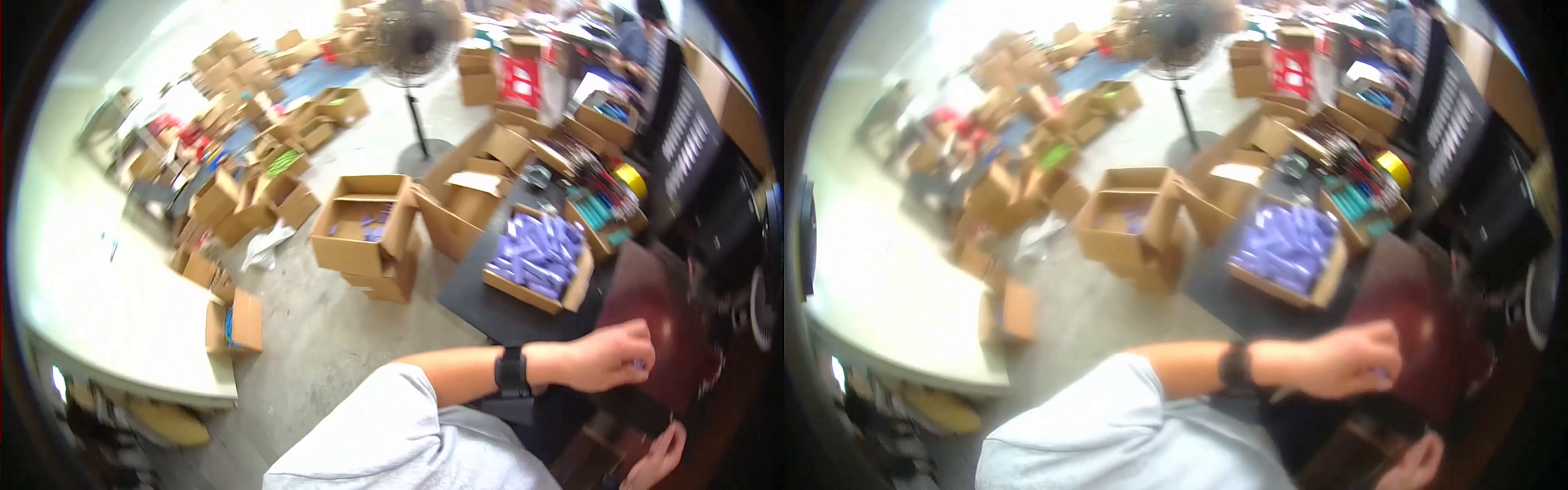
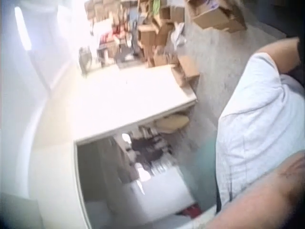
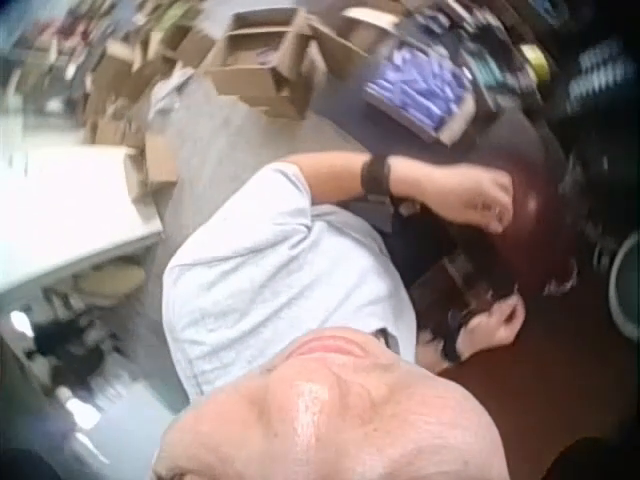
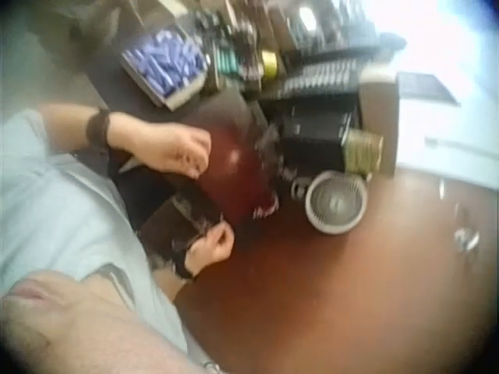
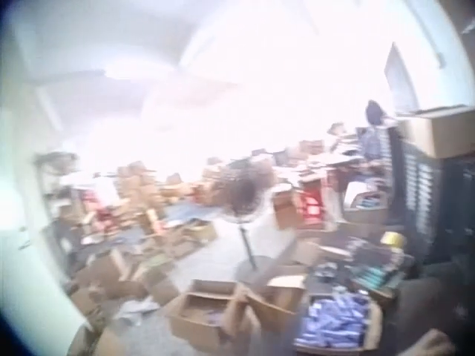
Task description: Spot welding electrical wire connectors onto individual cylindrical battery cells using a specialized industrial machine.
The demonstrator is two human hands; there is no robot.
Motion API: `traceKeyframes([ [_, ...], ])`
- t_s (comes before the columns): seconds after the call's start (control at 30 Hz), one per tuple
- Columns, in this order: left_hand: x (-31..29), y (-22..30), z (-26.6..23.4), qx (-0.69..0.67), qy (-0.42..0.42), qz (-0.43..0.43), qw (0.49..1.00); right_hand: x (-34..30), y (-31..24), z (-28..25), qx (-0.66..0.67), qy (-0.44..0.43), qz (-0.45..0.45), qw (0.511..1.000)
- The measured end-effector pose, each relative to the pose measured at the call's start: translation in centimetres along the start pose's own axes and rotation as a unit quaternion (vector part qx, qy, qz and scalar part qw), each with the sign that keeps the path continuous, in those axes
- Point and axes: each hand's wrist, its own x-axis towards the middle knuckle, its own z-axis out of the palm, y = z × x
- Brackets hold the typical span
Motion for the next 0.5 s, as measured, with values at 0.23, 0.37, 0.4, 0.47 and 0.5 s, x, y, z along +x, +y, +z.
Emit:
traceKeyframes([
  [0.23, -5.2, 1.5, -1.7, -0.059, 0.135, -0.106, 0.983, 0.2, -2.9, 1.2, 0.151, -0.081, 0.056, 0.984],
  [0.37, -7.1, 1.7, -2.3, -0.034, 0.07, -0.025, 0.997, -1.0, -6.8, 4.3, 0.358, -0.368, -0.023, 0.858],
  [0.4, -7.3, 1.7, -2.8, -0.033, 0.081, -0.033, 0.996, -1.4, -7.8, 5.6, 0.361, -0.45, -0.046, 0.816],
  [0.47, -7.0, 1.4, -4.0, 0.018, 0.161, -0.005, 0.987, -1.9, -8.9, 8.5, 0.292, -0.521, -0.078, 0.798],
  [0.5, -7.0, 1.4, -4.4, 0.02, 0.162, -0.009, 0.986, -2.1, -9.4, 9.7, 0.273, -0.551, -0.079, 0.785],
])
